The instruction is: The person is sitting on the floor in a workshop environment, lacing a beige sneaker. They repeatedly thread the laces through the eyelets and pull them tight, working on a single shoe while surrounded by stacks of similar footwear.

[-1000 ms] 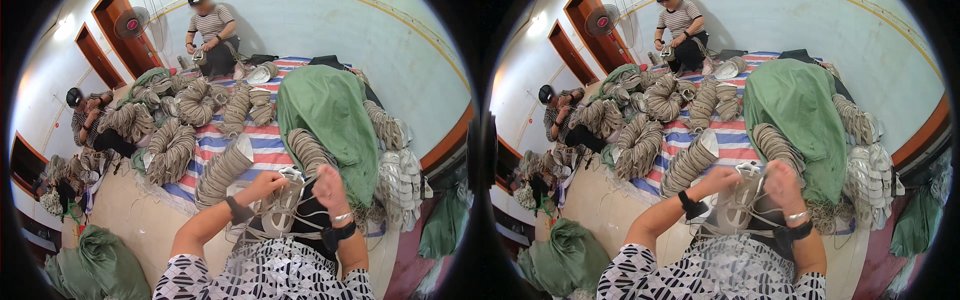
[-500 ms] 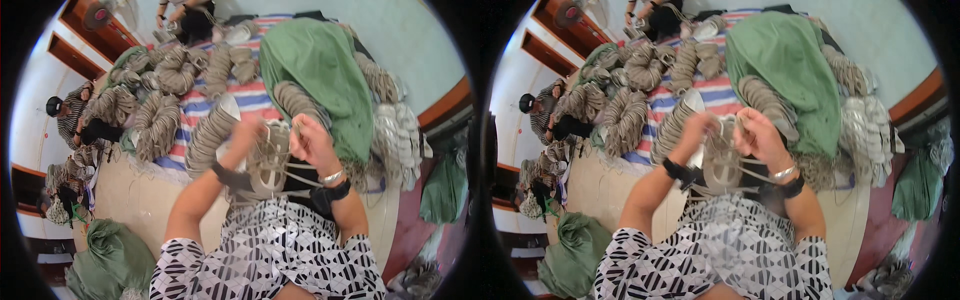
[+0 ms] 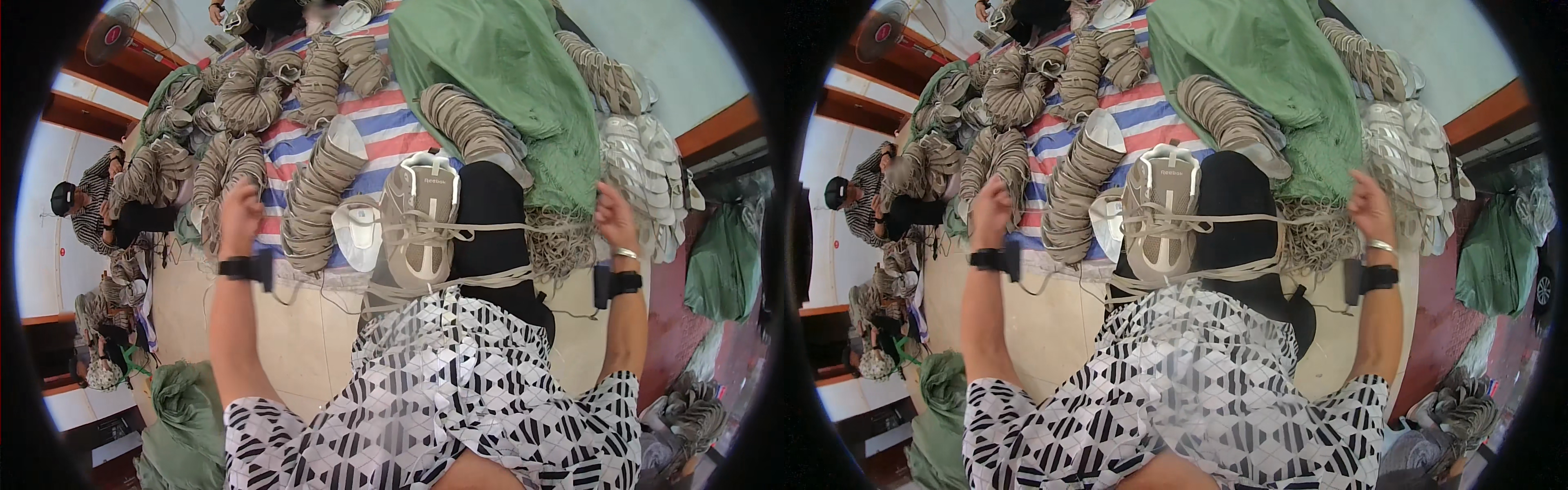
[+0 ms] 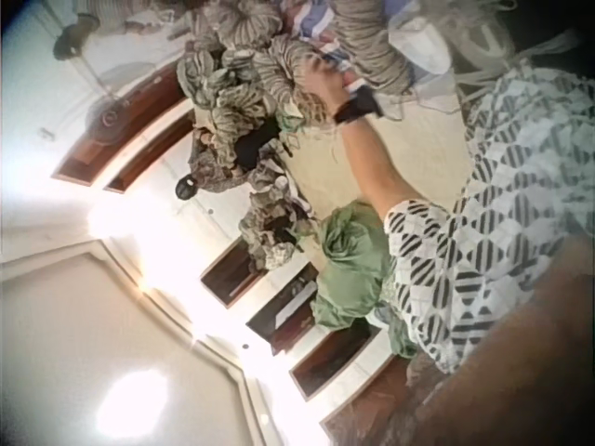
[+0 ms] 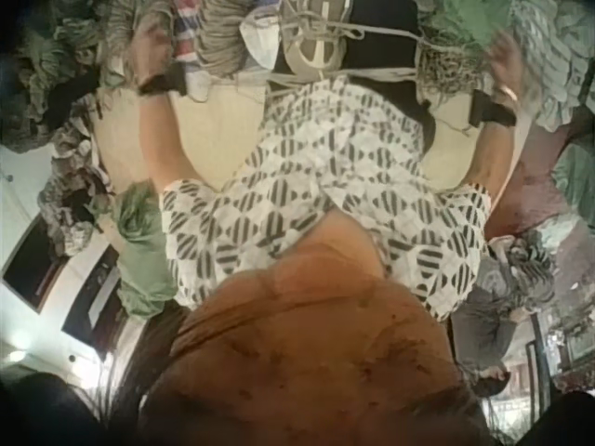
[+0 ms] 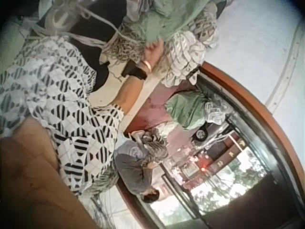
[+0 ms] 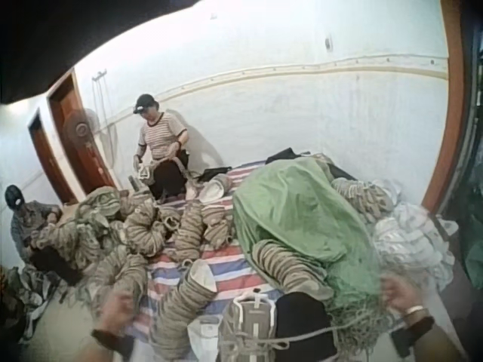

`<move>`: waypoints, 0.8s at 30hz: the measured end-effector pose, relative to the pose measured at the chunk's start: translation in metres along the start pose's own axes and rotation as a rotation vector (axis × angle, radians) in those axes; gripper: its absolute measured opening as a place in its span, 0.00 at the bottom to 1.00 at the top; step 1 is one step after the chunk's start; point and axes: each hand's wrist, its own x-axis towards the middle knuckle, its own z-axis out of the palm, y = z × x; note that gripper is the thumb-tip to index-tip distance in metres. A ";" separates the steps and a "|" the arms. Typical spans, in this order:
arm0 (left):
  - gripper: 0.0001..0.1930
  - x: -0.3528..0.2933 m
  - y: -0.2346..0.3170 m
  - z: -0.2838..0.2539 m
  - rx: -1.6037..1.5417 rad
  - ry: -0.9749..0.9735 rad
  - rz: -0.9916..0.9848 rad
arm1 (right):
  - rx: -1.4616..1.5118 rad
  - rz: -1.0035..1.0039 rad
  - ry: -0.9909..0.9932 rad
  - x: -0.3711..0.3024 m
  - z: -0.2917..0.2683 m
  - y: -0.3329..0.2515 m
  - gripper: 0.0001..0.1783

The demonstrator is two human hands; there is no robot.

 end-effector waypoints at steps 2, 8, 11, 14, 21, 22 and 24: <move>0.15 -0.031 -0.029 0.098 0.223 -0.246 -0.023 | -0.131 0.091 -0.250 -0.027 0.074 0.018 0.13; 0.11 -0.129 -0.079 0.210 1.215 -0.584 0.466 | -0.862 -0.116 -0.651 -0.101 0.196 0.070 0.12; 0.12 -0.134 -0.090 0.217 1.374 -0.558 0.515 | -0.806 -0.443 -0.549 -0.102 0.207 0.073 0.12; 0.12 -0.132 -0.093 0.215 1.384 -0.568 0.612 | -0.926 -0.338 -0.505 -0.090 0.213 0.062 0.12; 0.08 -0.130 -0.073 0.220 1.460 -0.629 0.349 | -0.825 -0.133 -0.665 -0.052 0.204 0.075 0.13; 0.07 -0.124 -0.073 0.217 1.233 -0.666 0.237 | -0.720 -0.054 -0.668 -0.049 0.201 0.073 0.14; 0.05 -0.104 -0.077 0.204 0.770 -0.702 0.022 | -0.486 0.155 -0.630 -0.046 0.199 0.065 0.13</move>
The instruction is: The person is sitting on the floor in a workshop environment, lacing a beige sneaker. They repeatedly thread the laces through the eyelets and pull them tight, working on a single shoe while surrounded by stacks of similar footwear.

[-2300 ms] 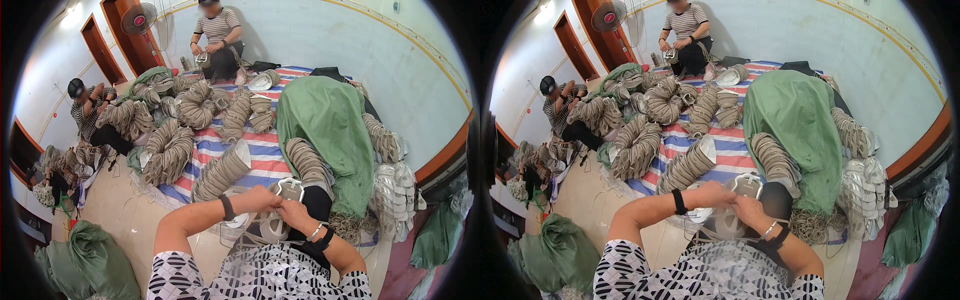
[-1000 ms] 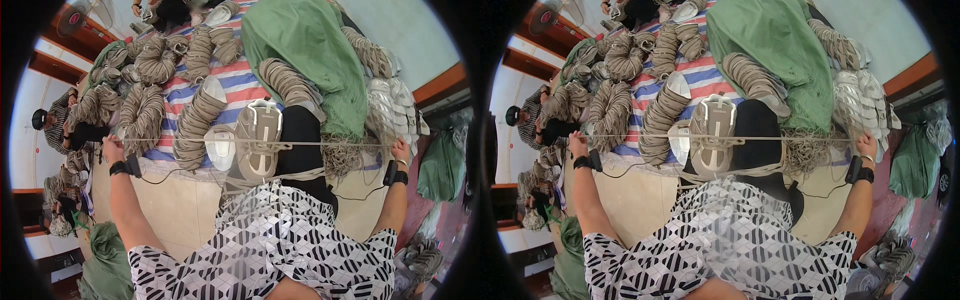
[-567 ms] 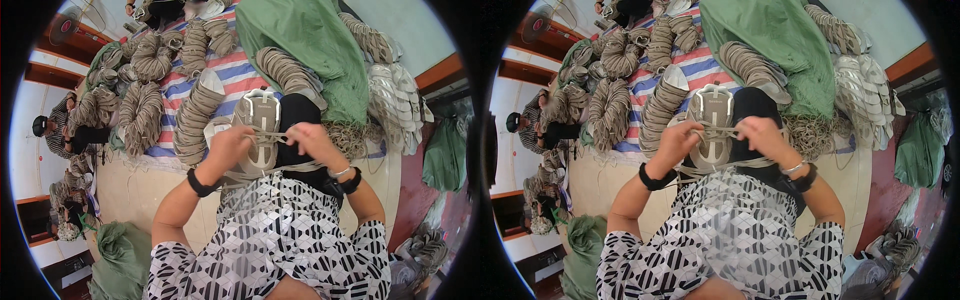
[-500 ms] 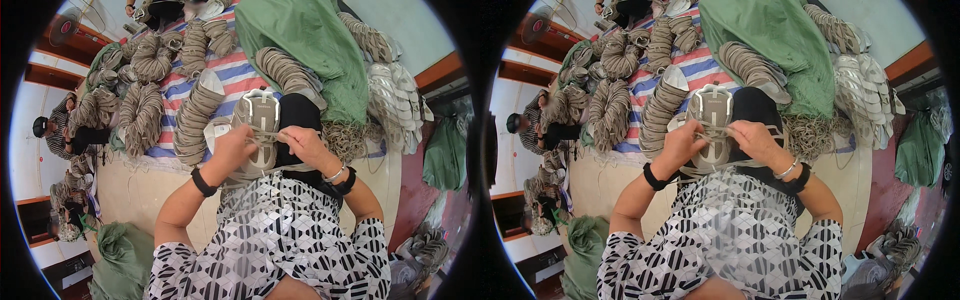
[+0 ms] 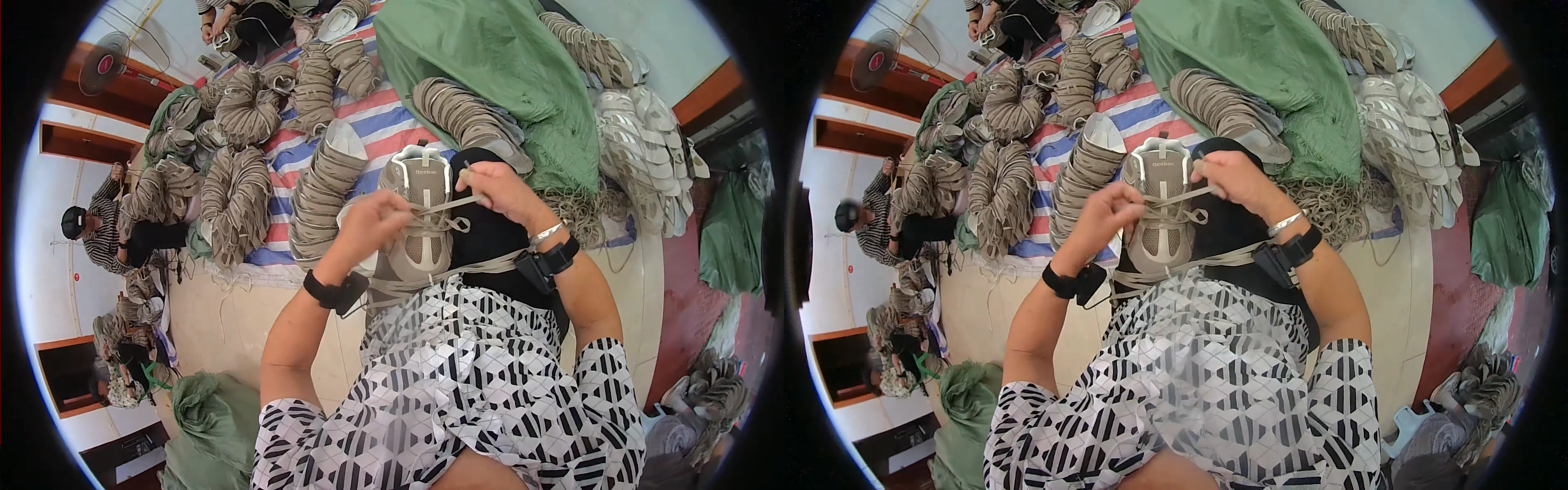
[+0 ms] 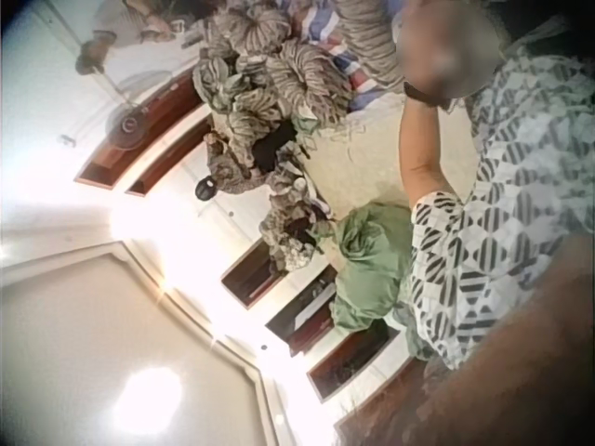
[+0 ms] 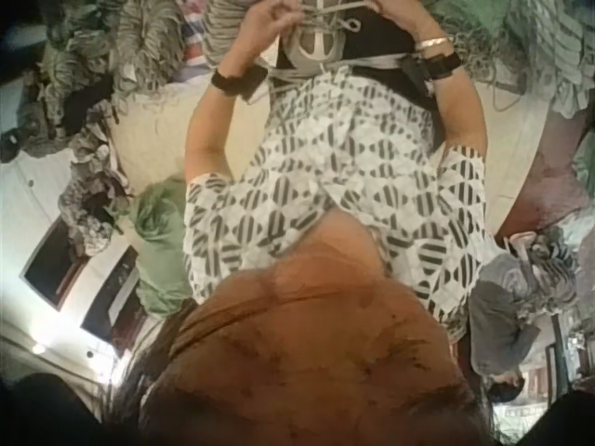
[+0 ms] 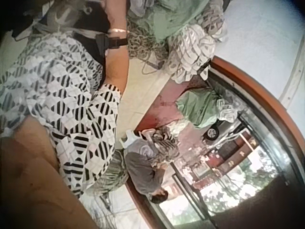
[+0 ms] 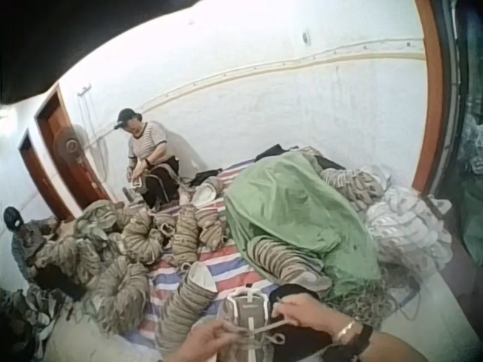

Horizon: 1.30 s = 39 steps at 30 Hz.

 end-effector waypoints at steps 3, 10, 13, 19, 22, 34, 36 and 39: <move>0.04 0.006 -0.016 -0.007 -0.245 0.029 -0.015 | 0.261 0.028 0.059 -0.006 -0.029 -0.001 0.11; 0.07 0.002 -0.029 0.018 -0.199 0.139 0.056 | 0.533 0.112 0.197 -0.021 -0.053 0.023 0.06; 0.06 -0.005 -0.024 0.027 -0.214 0.347 0.081 | 0.757 0.017 0.430 -0.033 -0.080 0.041 0.05; 0.09 -0.012 -0.084 0.018 -0.100 0.414 -0.074 | -0.049 -0.051 0.851 -0.045 -0.089 0.057 0.11; 0.11 -0.012 -0.084 0.015 0.204 0.438 0.034 | -0.319 -0.092 0.396 -0.049 -0.021 0.010 0.12; 0.08 -0.004 -0.057 0.026 -0.349 0.389 0.031 | -0.848 -0.298 0.122 -0.024 0.071 0.025 0.10; 0.08 -0.002 -0.056 0.025 -0.343 0.380 0.017 | -0.876 -0.285 0.120 -0.021 0.070 0.028 0.10; 0.08 0.003 -0.065 0.024 -0.345 0.378 0.023 | -0.830 -0.282 0.060 -0.015 0.065 0.031 0.10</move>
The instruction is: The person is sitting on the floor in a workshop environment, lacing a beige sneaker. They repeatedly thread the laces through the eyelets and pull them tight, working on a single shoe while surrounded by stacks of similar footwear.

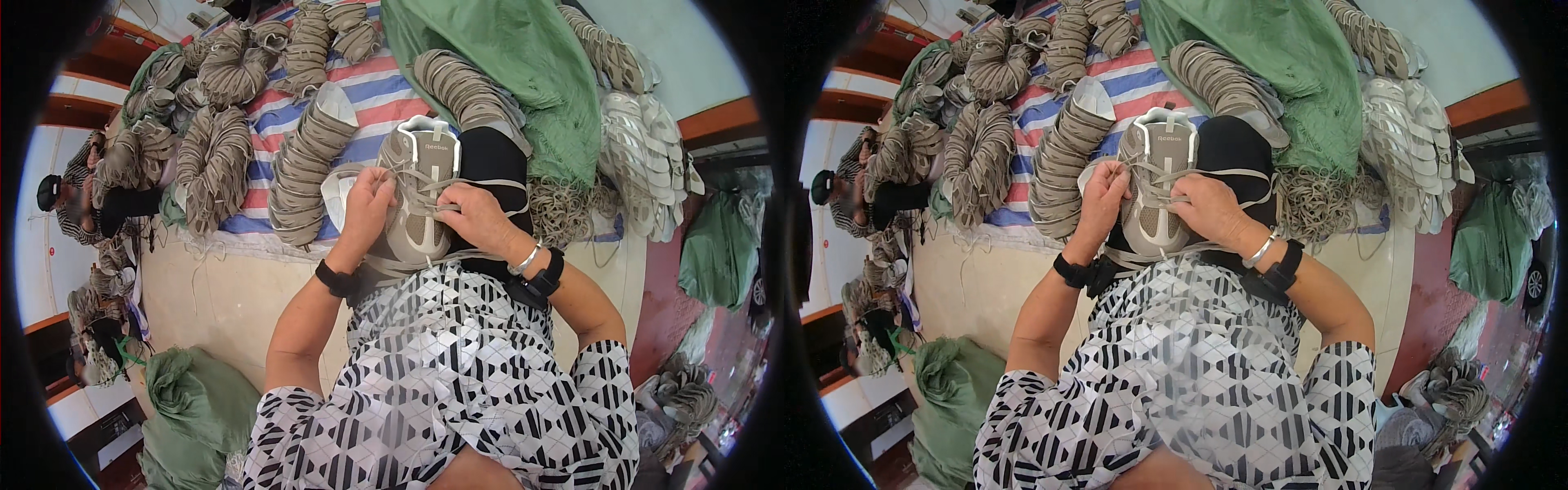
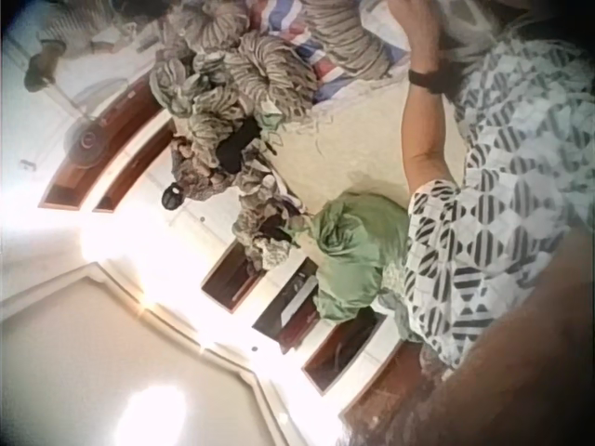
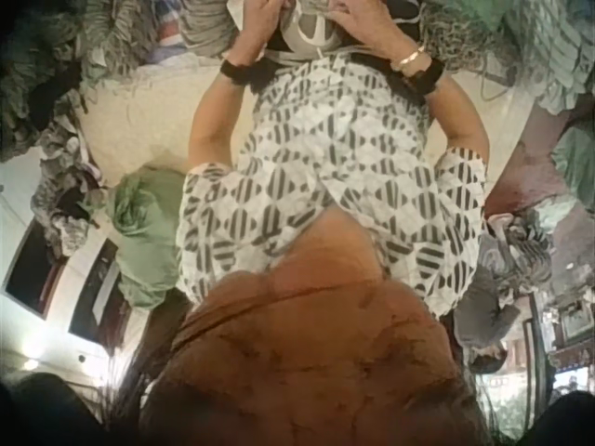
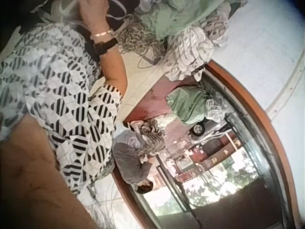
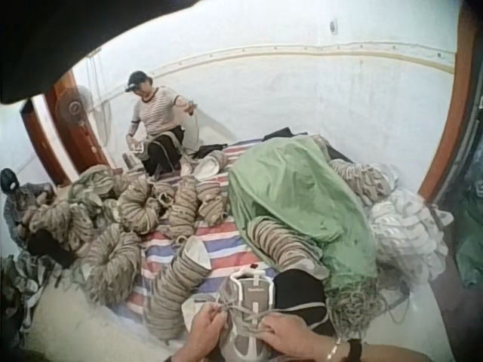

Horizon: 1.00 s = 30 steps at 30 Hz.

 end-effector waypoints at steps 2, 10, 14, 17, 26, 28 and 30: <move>0.08 -0.001 -0.001 -0.002 -0.024 0.001 -0.032 | 0.124 -0.055 -0.026 0.002 -0.004 0.006 0.09; 0.09 0.004 0.027 -0.013 -0.319 0.048 -0.196 | 0.089 -0.019 -0.135 -0.003 -0.034 -0.011 0.07; 0.08 0.015 0.049 -0.025 -0.601 0.100 -0.182 | -0.296 -0.197 -0.033 -0.020 -0.048 -0.017 0.07; 0.08 0.025 0.063 -0.029 -0.644 0.083 -0.122 | -0.319 -0.199 -0.031 -0.023 -0.047 -0.017 0.07; 0.08 0.043 0.050 -0.071 -0.810 0.258 -0.139 | -0.216 -0.217 0.142 -0.012 -0.034 -0.005 0.09; 0.07 0.042 0.046 -0.072 -0.819 0.224 -0.148 | -0.208 -0.223 0.235 -0.003 -0.028 -0.005 0.08; 0.06 0.041 0.045 -0.073 -0.828 0.197 -0.155 | -0.170 -0.257 0.324 0.005 -0.028 -0.003 0.08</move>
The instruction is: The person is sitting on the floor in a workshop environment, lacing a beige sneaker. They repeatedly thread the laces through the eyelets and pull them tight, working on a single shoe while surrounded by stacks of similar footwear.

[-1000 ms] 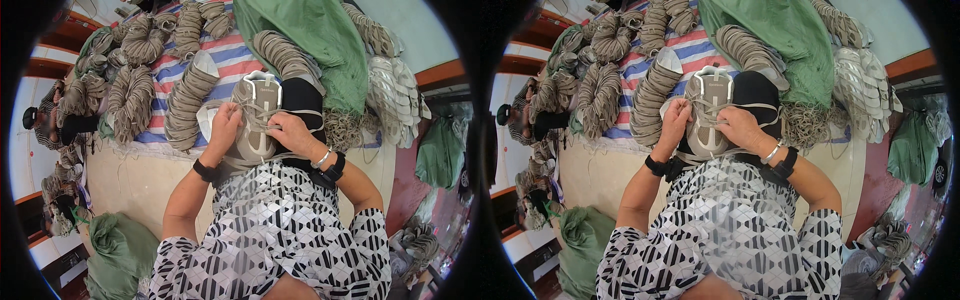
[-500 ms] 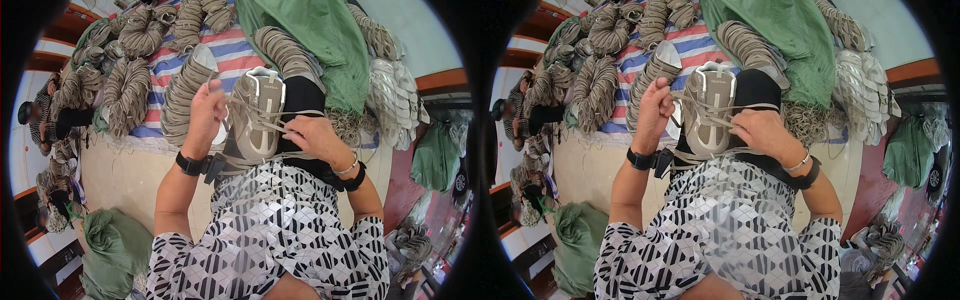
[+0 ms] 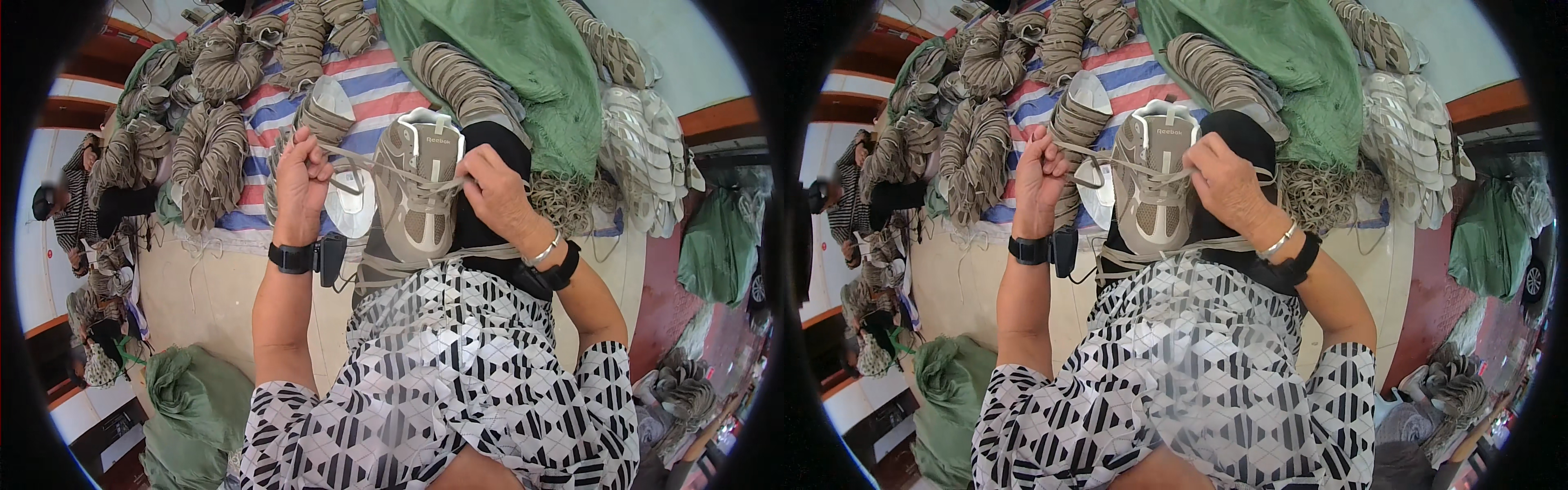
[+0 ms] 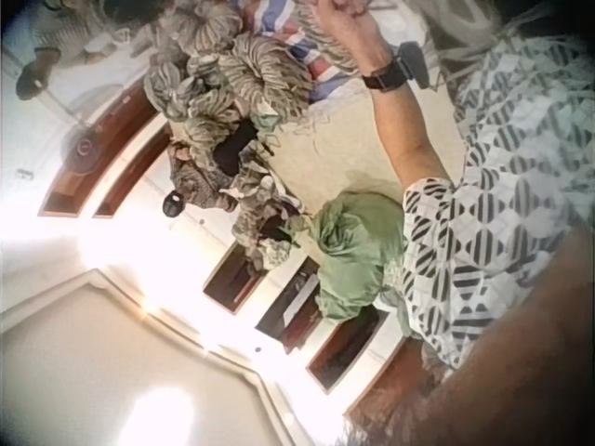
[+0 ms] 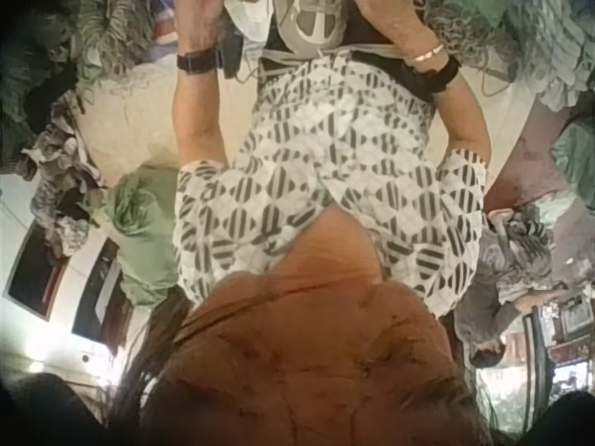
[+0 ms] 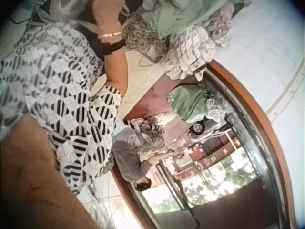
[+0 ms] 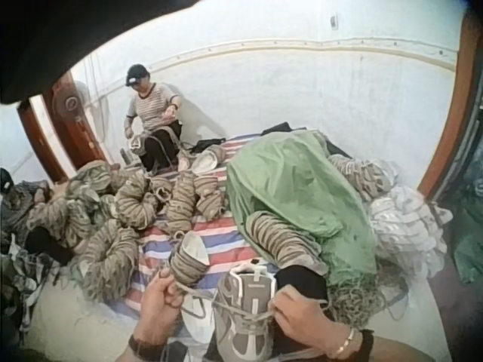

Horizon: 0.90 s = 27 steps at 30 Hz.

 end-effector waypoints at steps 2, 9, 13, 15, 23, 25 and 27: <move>0.05 -0.003 0.001 -0.001 -0.004 -0.014 -0.017 | 0.025 -0.035 0.081 0.005 0.002 0.004 0.08; 0.06 -0.004 -0.003 -0.005 0.034 0.052 -0.016 | 0.864 0.751 -0.325 0.001 -0.005 -0.004 0.05; 0.07 -0.003 0.013 0.011 0.112 0.052 0.025 | 0.671 0.735 -0.485 0.002 -0.010 -0.001 0.06; 0.08 0.009 0.034 0.003 0.124 0.033 0.115 | 0.714 0.707 -0.403 0.007 -0.004 -0.004 0.06; 0.12 0.013 0.069 0.003 0.399 0.144 0.181 | -0.070 -0.102 0.011 -0.006 0.001 0.018 0.12; 0.12 0.012 0.072 -0.013 0.423 0.066 0.165 | 0.071 0.141 -0.237 -0.018 -0.018 0.020 0.15; 0.11 0.009 0.074 -0.024 0.494 0.057 0.151 | 0.286 0.277 -0.298 -0.025 -0.048 0.040 0.14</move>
